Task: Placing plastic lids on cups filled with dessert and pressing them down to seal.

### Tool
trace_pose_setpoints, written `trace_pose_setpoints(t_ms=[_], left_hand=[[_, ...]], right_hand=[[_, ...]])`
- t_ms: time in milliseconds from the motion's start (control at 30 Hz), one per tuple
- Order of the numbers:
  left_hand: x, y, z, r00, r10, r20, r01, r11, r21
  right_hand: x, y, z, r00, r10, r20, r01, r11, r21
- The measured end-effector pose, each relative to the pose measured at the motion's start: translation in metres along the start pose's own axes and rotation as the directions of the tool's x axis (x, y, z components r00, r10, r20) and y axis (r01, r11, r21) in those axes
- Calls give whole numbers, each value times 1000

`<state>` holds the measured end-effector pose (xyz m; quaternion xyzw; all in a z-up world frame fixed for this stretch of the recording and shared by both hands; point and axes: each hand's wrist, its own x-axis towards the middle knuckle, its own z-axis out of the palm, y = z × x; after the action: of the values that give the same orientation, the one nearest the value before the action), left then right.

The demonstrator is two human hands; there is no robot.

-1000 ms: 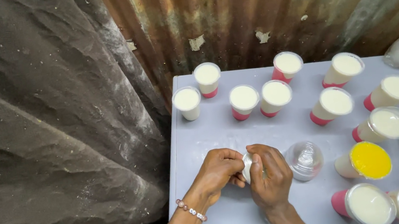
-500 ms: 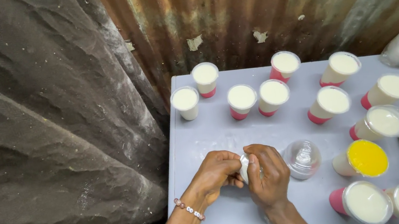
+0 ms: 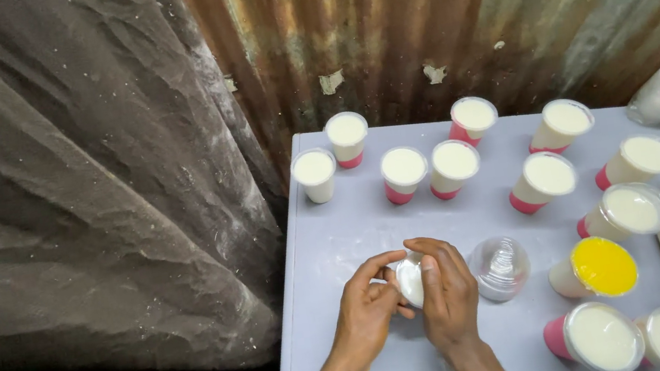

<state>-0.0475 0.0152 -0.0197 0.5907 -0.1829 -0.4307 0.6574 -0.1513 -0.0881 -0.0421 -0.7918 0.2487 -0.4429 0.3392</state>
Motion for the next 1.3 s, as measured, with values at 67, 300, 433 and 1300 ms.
trace_pose_setpoints(t_ms=[67,300,433,1300], left_hand=[[-6,-2,3,1000,0,-19,0,1000,3],[-6,-15,5,998,53,-43,-53,999,-3],[-6,-13,7,997,-10,-71,10,1000,-4],[-17,-17,1,967,224,119,-254,866,430]], right_hand=[[4,-10,-6,998,58,25,-59,997,44],[11,-17,-20,972,226,64,-235,938,255],[3,-9,-16,988,109,110,-129,973,190],[-22,4,-54,922,365,133,-385,901,199]])
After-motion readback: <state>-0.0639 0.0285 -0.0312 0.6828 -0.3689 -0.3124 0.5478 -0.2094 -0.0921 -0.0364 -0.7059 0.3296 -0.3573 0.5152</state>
